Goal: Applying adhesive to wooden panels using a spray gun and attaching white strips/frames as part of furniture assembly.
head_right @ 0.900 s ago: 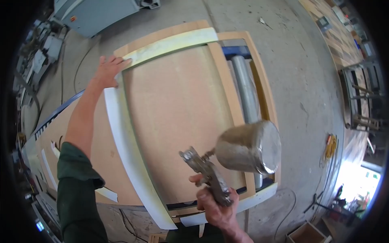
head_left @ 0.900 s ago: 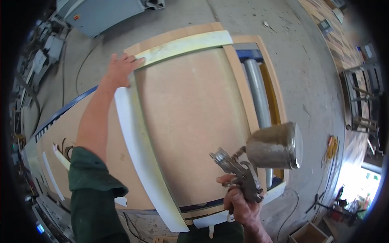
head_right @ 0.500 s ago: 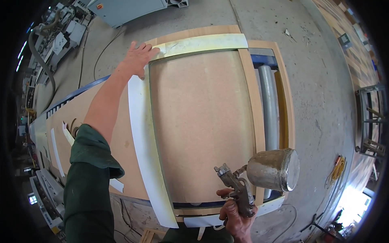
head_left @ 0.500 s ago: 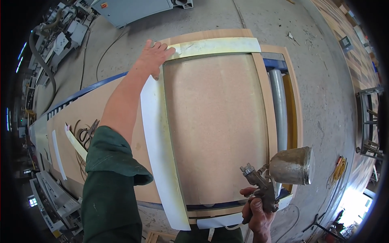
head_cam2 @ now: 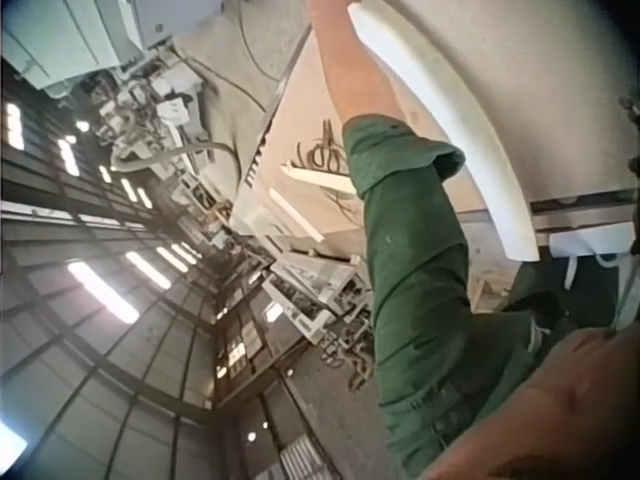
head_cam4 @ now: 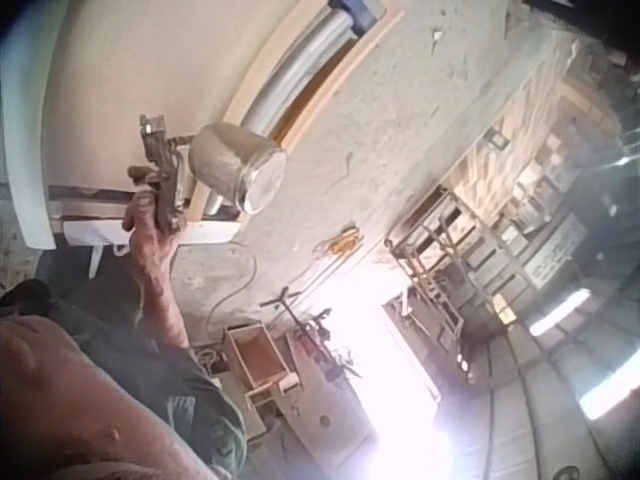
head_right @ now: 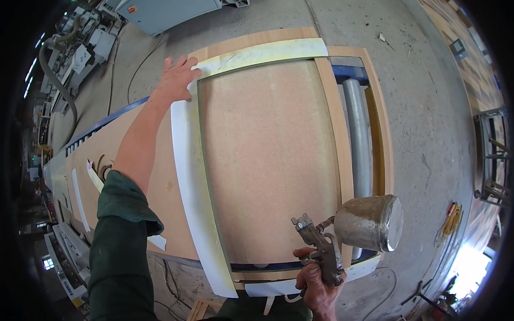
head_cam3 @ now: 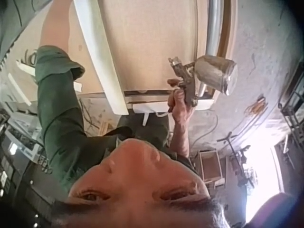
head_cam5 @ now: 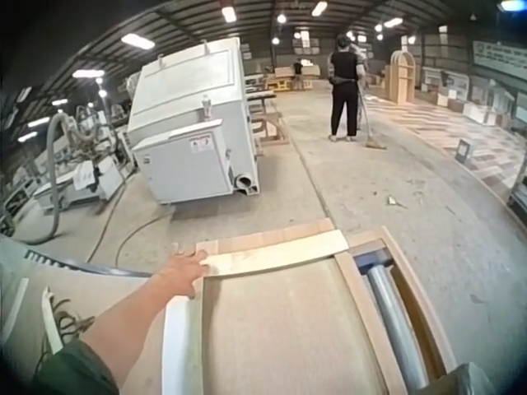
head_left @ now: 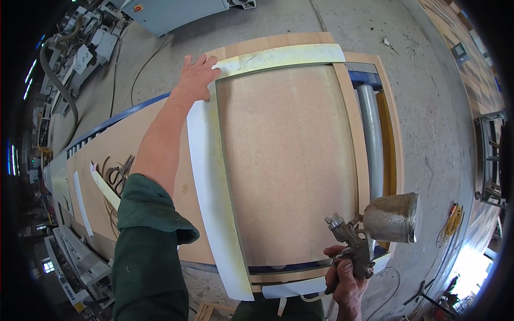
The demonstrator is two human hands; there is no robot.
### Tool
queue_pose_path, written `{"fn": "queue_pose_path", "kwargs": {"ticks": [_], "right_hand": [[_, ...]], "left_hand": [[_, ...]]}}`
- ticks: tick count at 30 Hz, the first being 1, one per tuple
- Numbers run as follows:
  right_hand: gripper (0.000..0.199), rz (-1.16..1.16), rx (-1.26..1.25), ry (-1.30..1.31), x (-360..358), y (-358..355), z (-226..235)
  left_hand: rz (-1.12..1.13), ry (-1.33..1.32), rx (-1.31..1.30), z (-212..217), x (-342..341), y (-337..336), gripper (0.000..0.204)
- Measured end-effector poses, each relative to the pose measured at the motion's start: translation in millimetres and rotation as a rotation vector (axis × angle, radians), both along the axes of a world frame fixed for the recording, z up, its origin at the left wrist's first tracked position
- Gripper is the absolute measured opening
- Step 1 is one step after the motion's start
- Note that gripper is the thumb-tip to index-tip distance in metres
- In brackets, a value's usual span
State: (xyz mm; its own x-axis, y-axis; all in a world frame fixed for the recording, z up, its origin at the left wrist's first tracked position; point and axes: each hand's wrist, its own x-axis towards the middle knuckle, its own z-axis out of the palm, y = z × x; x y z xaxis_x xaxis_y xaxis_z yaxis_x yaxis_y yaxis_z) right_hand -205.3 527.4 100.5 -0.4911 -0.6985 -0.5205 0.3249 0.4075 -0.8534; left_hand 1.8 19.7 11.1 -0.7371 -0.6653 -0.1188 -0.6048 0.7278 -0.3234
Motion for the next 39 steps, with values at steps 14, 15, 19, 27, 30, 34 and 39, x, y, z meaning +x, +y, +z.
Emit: {"fn": "queue_pose_path", "kwargs": {"ticks": [14,15,19,27,30,34,39], "right_hand": [[0.052,0.065,0.029,0.029,7.7,6.2,10.4],[0.052,0.071,0.029,0.033,8.1,6.8,11.6],[0.055,0.074,0.065,0.072,11.4,6.7,17.3],[0.037,0.089,0.103,0.017,5.0,13.7,26.7],[0.036,0.083,0.098,0.018,7.9,6.2,36.0],[0.06,0.107,0.069,0.115,7.8,1.1,47.1],[0.04,0.163,0.034,-0.035,-18.4,9.6,50.6]], "left_hand": [[0.009,0.327,-0.033,-30.8,36.7,6.9,0.031],[0.015,0.331,-0.033,-33.4,38.6,8.9,0.031],[0.192,0.221,0.117,-38.1,42.9,17.4,0.008],[0.36,0.011,0.363,-9.3,44.2,36.4,0.033],[0.262,-0.035,0.36,-2.1,47.6,63.6,0.082],[0.351,-0.031,0.409,4.3,44.3,73.5,0.127],[0.371,-0.012,0.273,5.5,39.3,85.5,0.126]]}}
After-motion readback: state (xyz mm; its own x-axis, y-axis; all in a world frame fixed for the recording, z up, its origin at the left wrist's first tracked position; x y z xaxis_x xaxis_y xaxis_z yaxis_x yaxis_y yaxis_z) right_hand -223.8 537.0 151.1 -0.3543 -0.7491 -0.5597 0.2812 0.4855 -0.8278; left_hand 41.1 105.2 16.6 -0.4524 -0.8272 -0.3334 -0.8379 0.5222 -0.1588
